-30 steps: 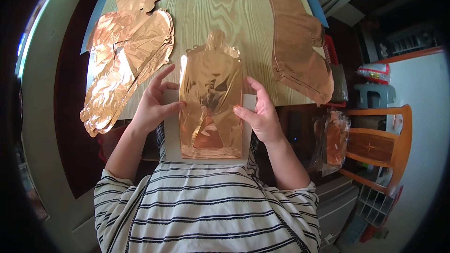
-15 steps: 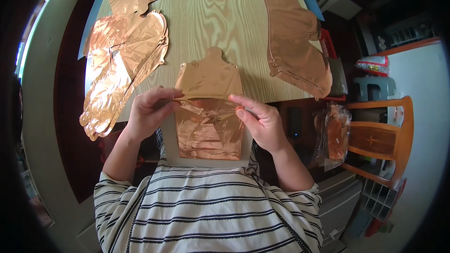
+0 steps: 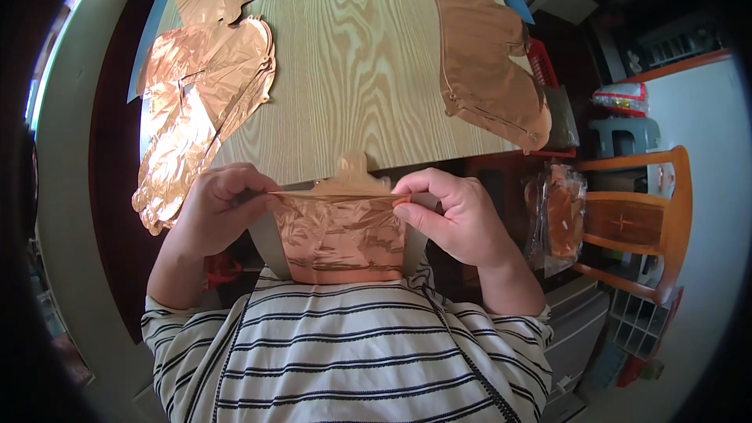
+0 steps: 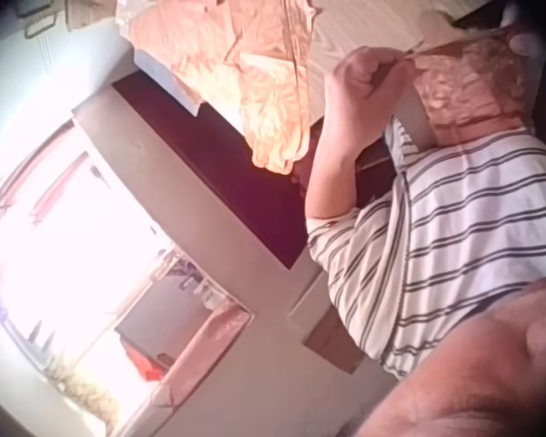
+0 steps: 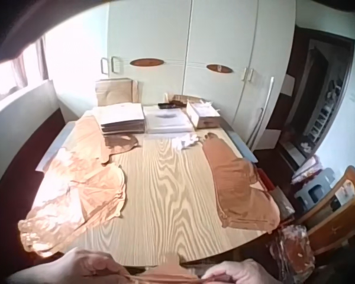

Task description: Folding deflated foil balloons and placing them into retail plastic sleeves with backing cards.

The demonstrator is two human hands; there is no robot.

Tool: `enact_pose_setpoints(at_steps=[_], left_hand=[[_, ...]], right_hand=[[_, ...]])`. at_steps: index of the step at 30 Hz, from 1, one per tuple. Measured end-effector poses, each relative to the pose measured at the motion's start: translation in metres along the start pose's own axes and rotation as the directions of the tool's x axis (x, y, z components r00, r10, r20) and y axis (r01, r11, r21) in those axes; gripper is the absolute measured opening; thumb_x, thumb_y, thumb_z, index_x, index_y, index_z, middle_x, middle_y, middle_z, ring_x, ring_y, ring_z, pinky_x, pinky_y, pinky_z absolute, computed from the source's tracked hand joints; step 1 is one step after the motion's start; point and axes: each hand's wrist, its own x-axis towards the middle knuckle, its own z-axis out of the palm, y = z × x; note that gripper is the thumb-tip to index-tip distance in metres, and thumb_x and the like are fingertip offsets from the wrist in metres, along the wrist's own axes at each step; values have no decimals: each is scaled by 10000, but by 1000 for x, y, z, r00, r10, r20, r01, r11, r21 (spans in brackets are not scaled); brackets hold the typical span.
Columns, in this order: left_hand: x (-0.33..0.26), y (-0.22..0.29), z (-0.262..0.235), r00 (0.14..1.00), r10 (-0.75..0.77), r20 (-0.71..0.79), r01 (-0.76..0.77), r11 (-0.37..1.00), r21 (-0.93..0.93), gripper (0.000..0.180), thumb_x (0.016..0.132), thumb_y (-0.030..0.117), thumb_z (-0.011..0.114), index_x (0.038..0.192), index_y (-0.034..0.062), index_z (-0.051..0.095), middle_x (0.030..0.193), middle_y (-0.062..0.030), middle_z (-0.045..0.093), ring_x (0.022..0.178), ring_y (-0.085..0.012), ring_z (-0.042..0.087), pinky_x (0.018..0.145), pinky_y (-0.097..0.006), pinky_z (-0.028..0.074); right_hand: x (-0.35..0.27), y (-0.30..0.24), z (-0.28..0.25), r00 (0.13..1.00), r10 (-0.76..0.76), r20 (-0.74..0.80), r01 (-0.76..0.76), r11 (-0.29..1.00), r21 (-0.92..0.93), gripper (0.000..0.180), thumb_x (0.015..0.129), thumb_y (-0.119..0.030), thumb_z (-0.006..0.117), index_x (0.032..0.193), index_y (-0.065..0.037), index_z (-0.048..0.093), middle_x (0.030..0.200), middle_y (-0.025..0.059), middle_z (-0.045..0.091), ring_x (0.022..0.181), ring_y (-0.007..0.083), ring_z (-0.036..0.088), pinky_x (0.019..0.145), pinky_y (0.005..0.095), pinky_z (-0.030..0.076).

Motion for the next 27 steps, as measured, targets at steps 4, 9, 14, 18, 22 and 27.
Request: enact_pose_setpoints(at_steps=[4, 9, 14, 18, 22, 27], left_hand=[[-10, 10, 0, 1000, -10, 18, 10, 1000, -3, 69, 853, 5, 740, 882, -10, 680, 769, -67, 653, 684, -129, 631, 622, -277, 484], [-17, 20, -7, 997, -21, 76, 26, 998, -56, 140, 866, 110, 759, 854, -7, 683, 739, -51, 636, 657, -127, 613, 623, -279, 484], [35, -12, -17, 933, -342, 110, 351, 933, -80, 281, 918, 266, 727, 862, -8, 701, 739, -5, 642, 663, -77, 574, 604, -263, 463], [98, -69, -19, 869, -467, 161, 475, 880, -11, 328, 933, 322, 713, 896, -4, 717, 724, -9, 632, 669, -58, 570, 591, -247, 451], [118, -84, -16, 927, -363, -96, 364, 805, 468, 373, 928, 374, 708, 1021, 13, 715, 853, -71, 670, 771, -164, 655, 667, -316, 495], [110, -61, 31, 956, 275, -97, -123, 682, 721, 540, 926, 378, 665, 1324, 20, 593, 1336, -175, 585, 1284, -356, 516, 1083, -489, 388]], right_hand=[[-7, -10, 0, 1000, 4, -1, -4, 1000, 16, 90, 891, -25, 733, 972, -18, 694, 780, -4, 649, 653, 34, 521, 582, 216, 422], [-8, -31, -4, 994, -98, 57, 105, 984, -146, 107, 855, -55, 761, 934, -16, 699, 779, 24, 611, 672, 100, 550, 625, 251, 447], [57, 1, -23, 960, 243, 136, -225, 964, -139, 222, 906, -229, 724, 998, -27, 705, 759, -37, 606, 697, 55, 544, 631, 238, 453], [130, 61, -35, 874, 443, 199, -470, 874, 122, 142, 900, -191, 728, 960, -64, 709, 794, -46, 672, 677, 43, 597, 592, 218, 478], [167, 64, -43, 852, 503, 145, -500, 864, -56, 117, 882, -188, 743, 933, -86, 719, 804, -23, 690, 674, 54, 614, 578, 224, 480], [185, 65, -53, 854, 511, 101, -496, 857, -144, 164, 840, -193, 773, 941, -66, 749, 818, 9, 703, 711, 87, 629, 586, 266, 488]])
